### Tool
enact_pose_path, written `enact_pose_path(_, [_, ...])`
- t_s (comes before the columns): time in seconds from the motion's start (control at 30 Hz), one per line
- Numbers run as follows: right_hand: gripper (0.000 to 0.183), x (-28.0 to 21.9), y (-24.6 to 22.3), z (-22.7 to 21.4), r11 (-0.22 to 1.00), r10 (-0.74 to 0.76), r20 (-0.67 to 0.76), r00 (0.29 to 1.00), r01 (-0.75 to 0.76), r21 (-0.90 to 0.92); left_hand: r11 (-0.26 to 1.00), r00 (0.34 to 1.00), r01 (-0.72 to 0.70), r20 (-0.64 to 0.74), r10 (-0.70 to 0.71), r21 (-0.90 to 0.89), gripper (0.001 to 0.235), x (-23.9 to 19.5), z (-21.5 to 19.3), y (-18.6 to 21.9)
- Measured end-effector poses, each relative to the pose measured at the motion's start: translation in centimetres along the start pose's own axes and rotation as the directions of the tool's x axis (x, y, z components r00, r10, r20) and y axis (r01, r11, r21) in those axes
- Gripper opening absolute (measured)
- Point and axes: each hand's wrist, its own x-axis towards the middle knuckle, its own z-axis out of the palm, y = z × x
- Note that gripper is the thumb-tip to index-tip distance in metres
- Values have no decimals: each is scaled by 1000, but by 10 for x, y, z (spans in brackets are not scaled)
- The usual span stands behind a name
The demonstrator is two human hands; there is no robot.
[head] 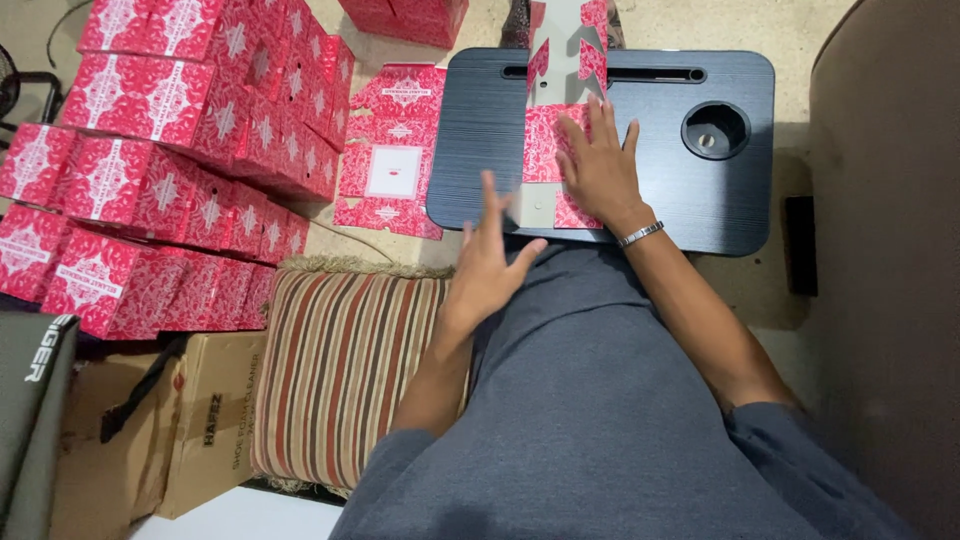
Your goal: The person assembles small red patterned boxes from flat cardboard sheets. They fold the pre-cut tabs and creases to form the box shape, then place the finished box aside. The process is repeated for multiple boxes.
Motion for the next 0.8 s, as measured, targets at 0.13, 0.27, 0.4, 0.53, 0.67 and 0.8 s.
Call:
enact_pose_path(0.13, [38,-1,3,5,999,-32,-183,983,34,6,981,972,-184,164,171,67,101,7,16,-13])
enact_pose_path(0.27, [37,6,19,23,998,33,-151,988,-26,52,940,957,-248,210,200,236,90,12,39,-37])
enact_pose_path(0.4, [27,2,25,24,994,-7,-177,984,27,106,876,949,-257,278,148,409,77,13,49,-38])
enact_pose_path(0.53, [36,-17,13,20,989,-42,-160,986,64,137,878,958,-224,260,120,423,75,21,54,-39])
enact_pose_path(0.67, [54,-34,0,25,997,-68,-82,994,70,26,873,957,-209,277,89,440,73,25,50,-32])
enact_pose_path(0.8, [57,-34,-6,20,997,-64,-7,998,63,-42,884,943,-191,329,45,428,81,14,41,-19])
